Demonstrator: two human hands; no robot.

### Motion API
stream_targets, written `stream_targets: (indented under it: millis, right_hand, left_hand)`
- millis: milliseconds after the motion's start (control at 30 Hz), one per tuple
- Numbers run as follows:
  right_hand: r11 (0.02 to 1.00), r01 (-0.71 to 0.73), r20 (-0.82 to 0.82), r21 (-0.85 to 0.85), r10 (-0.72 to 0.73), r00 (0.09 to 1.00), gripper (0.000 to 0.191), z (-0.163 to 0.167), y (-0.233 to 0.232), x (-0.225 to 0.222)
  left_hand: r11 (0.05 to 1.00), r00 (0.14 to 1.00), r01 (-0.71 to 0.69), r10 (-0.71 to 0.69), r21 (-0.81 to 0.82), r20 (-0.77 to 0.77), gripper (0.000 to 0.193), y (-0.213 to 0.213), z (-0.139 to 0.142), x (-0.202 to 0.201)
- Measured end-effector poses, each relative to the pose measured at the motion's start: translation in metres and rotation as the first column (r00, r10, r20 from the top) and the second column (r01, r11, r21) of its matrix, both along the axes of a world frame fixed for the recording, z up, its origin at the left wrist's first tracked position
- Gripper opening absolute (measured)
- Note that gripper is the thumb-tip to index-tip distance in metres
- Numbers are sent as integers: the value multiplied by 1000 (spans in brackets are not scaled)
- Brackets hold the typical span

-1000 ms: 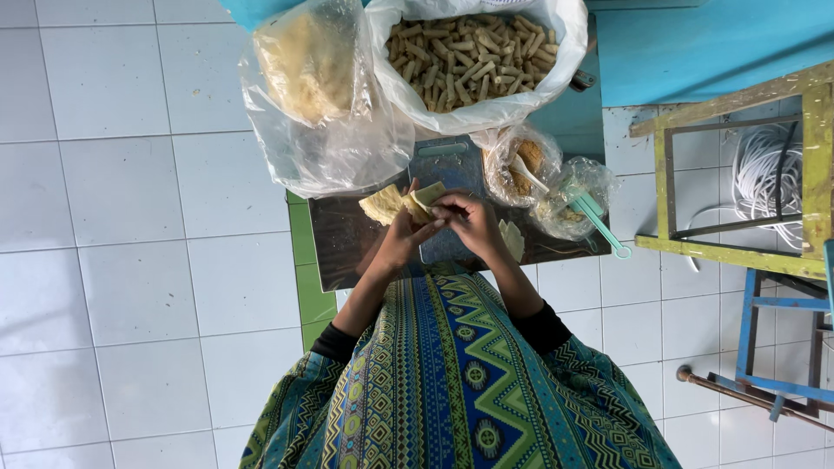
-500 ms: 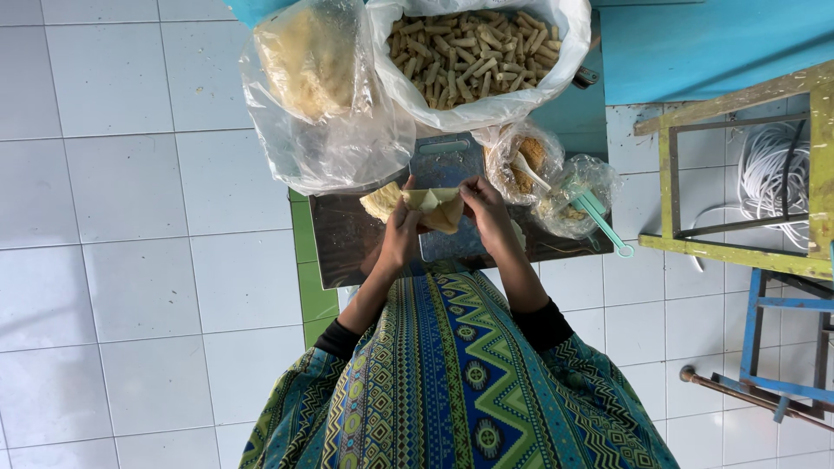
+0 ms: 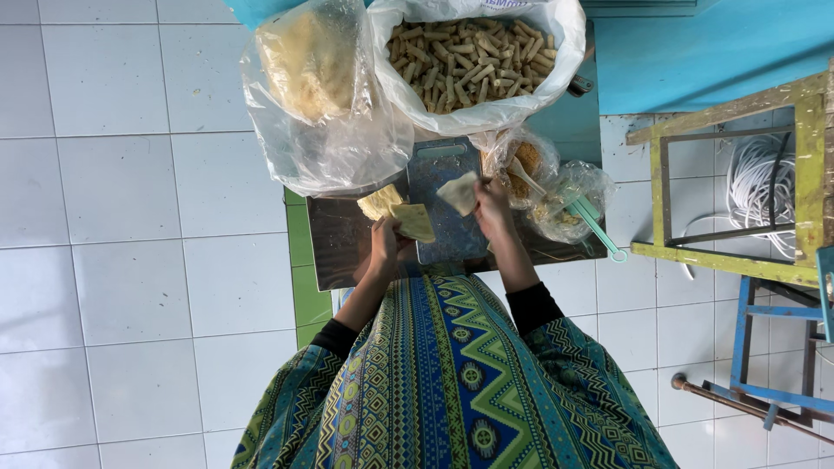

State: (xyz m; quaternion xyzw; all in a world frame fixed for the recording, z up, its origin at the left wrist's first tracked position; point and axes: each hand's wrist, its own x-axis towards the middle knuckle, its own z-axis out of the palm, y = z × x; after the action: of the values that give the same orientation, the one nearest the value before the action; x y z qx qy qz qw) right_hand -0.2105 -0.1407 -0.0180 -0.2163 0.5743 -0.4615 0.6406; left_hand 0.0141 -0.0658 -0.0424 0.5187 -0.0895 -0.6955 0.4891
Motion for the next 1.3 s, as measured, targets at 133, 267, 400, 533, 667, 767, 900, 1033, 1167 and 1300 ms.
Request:
stream_targets:
  millis: [133,267,400,533,667,767,900,1033,1167,1300]
  right_hand:
    - [829,-380,-830,-410,-167,532,8,13,-23,9]
    - [531,-761,-927,-374,-226,298,31,15,-20,27]
    - [468,-803,-930,-368,-198,311,34,14,-5,33]
    - [464,-795,-920,-391,-228,320,33,12,1,36]
    - [517,-788,-943,-333,-162,292,31,9,9,40]
    - [563,-789,-965,-248,-66,256,27,7,10,41]
    - [630,-719,-909,-294,48,413,22,11,6,41]
    - [562,-522,-720,-642,-206,663,24,23,17,45]
    - [591,-499,-694,-634,-150,704,18,48,40,62]
    - [495,-576,-706,-651,-117,698,21,65,46,75]
  left_hand:
    - [1000,1000,-16,16,18,-3,34,6,-3,4]
    - [1000,1000,9,-9,6,-17,29,7,-3,2]
    - [1000,998,-17,17,-14,-52,30,9,1,5]
    - [999,999,-12,10,-42,-47,40,11,4,9]
    - [996,997,-41,35,-85,-71,47,13,4,10]
    - [987,987,-64,42,-148,-152,52,11,5,8]
    - [950,944,-75,-30,-303,-327,56,7,15,8]
    - [948,939,-60,-52,-314,-339,61,2,25,5]
    - [951,922,-59,-65,-305,-382,73,5,30,-3]
    - [906,953,2,-130,-422,-275,86,4,36,-12]
